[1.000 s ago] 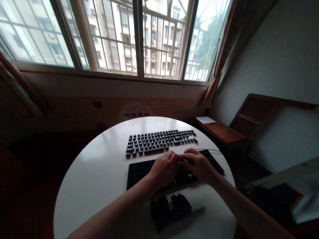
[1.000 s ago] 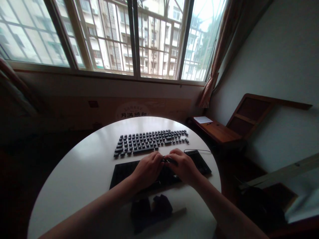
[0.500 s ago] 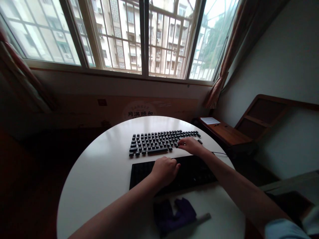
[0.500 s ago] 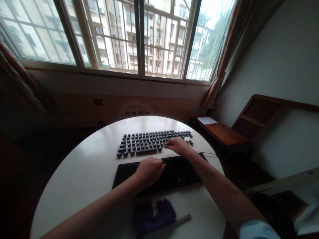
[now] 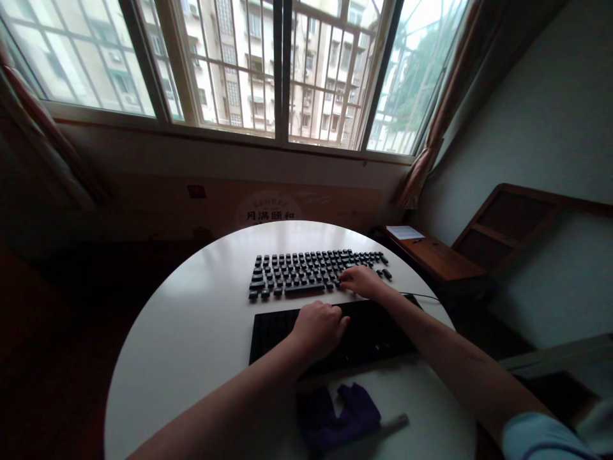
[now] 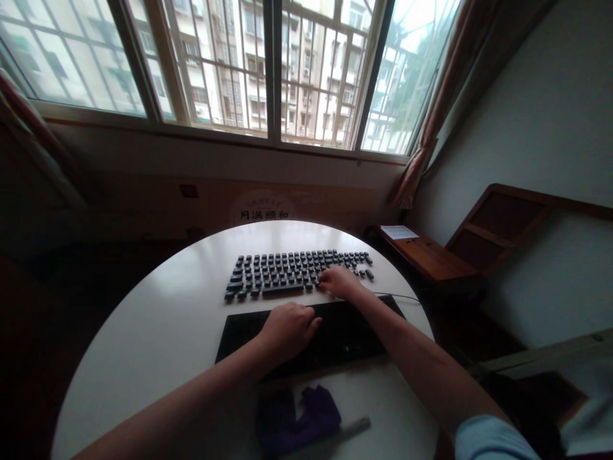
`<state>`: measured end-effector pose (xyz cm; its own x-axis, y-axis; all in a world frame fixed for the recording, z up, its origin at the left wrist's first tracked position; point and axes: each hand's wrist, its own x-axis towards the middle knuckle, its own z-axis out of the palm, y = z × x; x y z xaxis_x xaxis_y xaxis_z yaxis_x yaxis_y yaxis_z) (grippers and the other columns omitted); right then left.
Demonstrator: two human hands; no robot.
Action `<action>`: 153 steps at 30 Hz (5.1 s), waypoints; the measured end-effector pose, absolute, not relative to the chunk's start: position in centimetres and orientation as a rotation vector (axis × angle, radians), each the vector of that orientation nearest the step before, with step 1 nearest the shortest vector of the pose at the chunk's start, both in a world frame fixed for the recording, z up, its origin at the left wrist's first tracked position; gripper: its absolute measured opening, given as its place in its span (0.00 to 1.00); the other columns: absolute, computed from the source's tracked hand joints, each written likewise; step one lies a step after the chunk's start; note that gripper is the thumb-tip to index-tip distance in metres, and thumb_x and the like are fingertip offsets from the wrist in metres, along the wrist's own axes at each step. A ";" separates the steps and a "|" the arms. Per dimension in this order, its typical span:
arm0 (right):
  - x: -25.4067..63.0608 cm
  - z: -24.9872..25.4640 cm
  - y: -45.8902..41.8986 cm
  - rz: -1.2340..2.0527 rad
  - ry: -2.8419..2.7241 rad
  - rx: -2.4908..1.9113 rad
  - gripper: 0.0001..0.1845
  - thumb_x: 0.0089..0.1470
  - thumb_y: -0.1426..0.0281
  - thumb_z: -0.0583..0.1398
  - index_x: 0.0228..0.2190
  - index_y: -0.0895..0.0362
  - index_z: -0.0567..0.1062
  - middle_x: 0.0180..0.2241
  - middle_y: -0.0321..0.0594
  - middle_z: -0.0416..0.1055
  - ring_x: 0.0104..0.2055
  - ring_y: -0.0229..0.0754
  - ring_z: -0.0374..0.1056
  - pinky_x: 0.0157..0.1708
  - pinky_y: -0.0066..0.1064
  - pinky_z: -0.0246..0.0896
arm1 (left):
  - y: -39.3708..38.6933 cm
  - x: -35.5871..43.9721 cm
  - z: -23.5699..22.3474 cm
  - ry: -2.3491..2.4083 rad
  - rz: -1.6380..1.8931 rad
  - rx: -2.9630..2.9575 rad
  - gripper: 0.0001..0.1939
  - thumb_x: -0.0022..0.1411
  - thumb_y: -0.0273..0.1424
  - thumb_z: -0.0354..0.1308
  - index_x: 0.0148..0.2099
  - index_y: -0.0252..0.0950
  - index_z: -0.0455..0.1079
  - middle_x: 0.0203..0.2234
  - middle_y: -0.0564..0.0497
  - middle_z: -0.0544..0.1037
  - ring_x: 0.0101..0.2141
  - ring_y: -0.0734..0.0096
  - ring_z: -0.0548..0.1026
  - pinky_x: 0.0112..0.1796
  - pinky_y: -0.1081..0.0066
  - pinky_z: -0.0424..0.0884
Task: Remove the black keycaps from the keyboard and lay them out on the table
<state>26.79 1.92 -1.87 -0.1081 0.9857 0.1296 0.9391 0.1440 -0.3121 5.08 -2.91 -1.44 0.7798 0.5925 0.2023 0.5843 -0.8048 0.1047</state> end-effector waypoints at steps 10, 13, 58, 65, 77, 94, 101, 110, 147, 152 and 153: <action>26.5 1.1 -1.5 0.067 -1.986 -1.729 0.14 0.59 0.62 0.59 0.36 0.56 0.81 0.38 0.45 0.79 0.43 0.47 0.73 0.44 0.34 0.63 | -2.8 5.0 -1.6 0.978 0.334 2.922 0.19 0.70 0.40 0.47 0.36 0.34 0.74 0.31 0.42 0.79 0.34 0.56 0.77 0.36 0.62 0.70; 26.9 2.5 -5.2 0.137 -1.694 -1.519 0.27 0.65 0.55 0.49 0.34 0.59 0.80 0.33 0.46 0.77 0.37 0.46 0.73 0.40 0.36 0.65 | -2.8 5.0 -1.5 0.967 0.323 2.925 0.18 0.69 0.39 0.47 0.35 0.34 0.73 0.31 0.42 0.79 0.34 0.56 0.76 0.35 0.61 0.70; 25.2 -4.0 -14.3 0.647 -1.522 -1.523 0.11 0.61 0.66 0.50 0.29 0.55 0.67 0.19 0.29 0.57 0.20 0.34 0.53 0.20 0.26 0.47 | -4.6 6.1 -4.2 0.695 0.308 2.961 0.35 0.68 0.52 0.42 0.69 0.38 0.52 0.67 0.40 0.53 0.67 0.49 0.47 0.63 0.46 0.42; 24.5 -4.0 -15.8 0.354 -1.675 -1.531 0.11 0.62 0.70 0.49 0.30 0.55 0.67 0.21 0.31 0.60 0.22 0.35 0.57 0.27 0.29 0.51 | -4.8 6.1 -3.5 0.706 0.285 2.942 0.34 0.68 0.50 0.45 0.69 0.37 0.53 0.67 0.39 0.54 0.67 0.49 0.48 0.62 0.45 0.42; 24.9 -5.2 -15.0 0.596 -1.074 -1.384 0.11 0.60 0.63 0.51 0.28 0.54 0.64 0.21 0.29 0.56 0.20 0.34 0.53 0.18 0.24 0.48 | -4.9 6.2 -3.5 0.706 0.327 2.945 0.33 0.67 0.49 0.47 0.68 0.38 0.55 0.66 0.39 0.56 0.66 0.49 0.51 0.62 0.45 0.45; 23.8 -5.2 -16.1 0.547 -1.397 -1.212 0.07 0.60 0.69 0.53 0.30 0.54 0.68 0.21 0.32 0.67 0.22 0.35 0.60 0.22 0.26 0.53 | -5.6 6.0 -0.9 0.547 0.719 2.833 0.07 0.61 0.31 0.60 0.42 0.36 0.71 0.40 0.48 0.76 0.42 0.59 0.73 0.41 0.63 0.71; 23.5 -5.0 -16.1 0.358 -1.442 -1.293 0.09 0.59 0.70 0.51 0.28 0.54 0.67 0.18 0.29 0.58 0.20 0.35 0.54 0.20 0.27 0.48 | -5.6 6.0 -0.9 0.557 0.768 2.843 0.05 0.63 0.30 0.59 0.41 0.36 0.69 0.39 0.47 0.76 0.41 0.61 0.73 0.40 0.64 0.72; 24.1 -2.9 -16.9 -0.192 -1.602 -1.410 0.14 0.63 0.69 0.48 0.29 0.54 0.70 0.26 0.38 0.65 0.29 0.43 0.64 0.31 0.35 0.60 | -5.2 5.5 -0.7 0.494 1.012 2.759 0.04 0.64 0.30 0.55 0.41 0.37 0.68 0.38 0.47 0.75 0.38 0.62 0.73 0.38 0.64 0.71; 30.9 -1.8 0.3 0.246 -1.998 -1.781 0.10 0.51 0.68 0.64 0.35 0.56 0.83 0.31 0.40 0.81 0.30 0.43 0.74 0.32 0.30 0.64 | -2.8 4.9 -1.7 0.766 0.393 2.968 0.13 0.64 0.34 0.53 0.31 0.34 0.73 0.27 0.44 0.78 0.32 0.59 0.77 0.34 0.64 0.72; 30.4 -3.0 1.4 0.241 -2.027 -1.823 0.11 0.51 0.67 0.64 0.37 0.54 0.83 0.34 0.40 0.81 0.34 0.44 0.75 0.34 0.30 0.64 | -2.7 4.9 -1.9 0.767 0.406 2.966 0.13 0.64 0.34 0.53 0.31 0.34 0.73 0.27 0.44 0.78 0.31 0.60 0.77 0.34 0.64 0.72; 30.4 -3.1 1.5 0.242 -2.032 -1.828 0.11 0.51 0.67 0.64 0.38 0.53 0.83 0.34 0.39 0.81 0.34 0.44 0.75 0.34 0.30 0.63 | -2.7 4.9 -1.9 0.765 0.405 2.965 0.12 0.64 0.34 0.53 0.31 0.34 0.73 0.27 0.44 0.78 0.31 0.60 0.76 0.34 0.64 0.72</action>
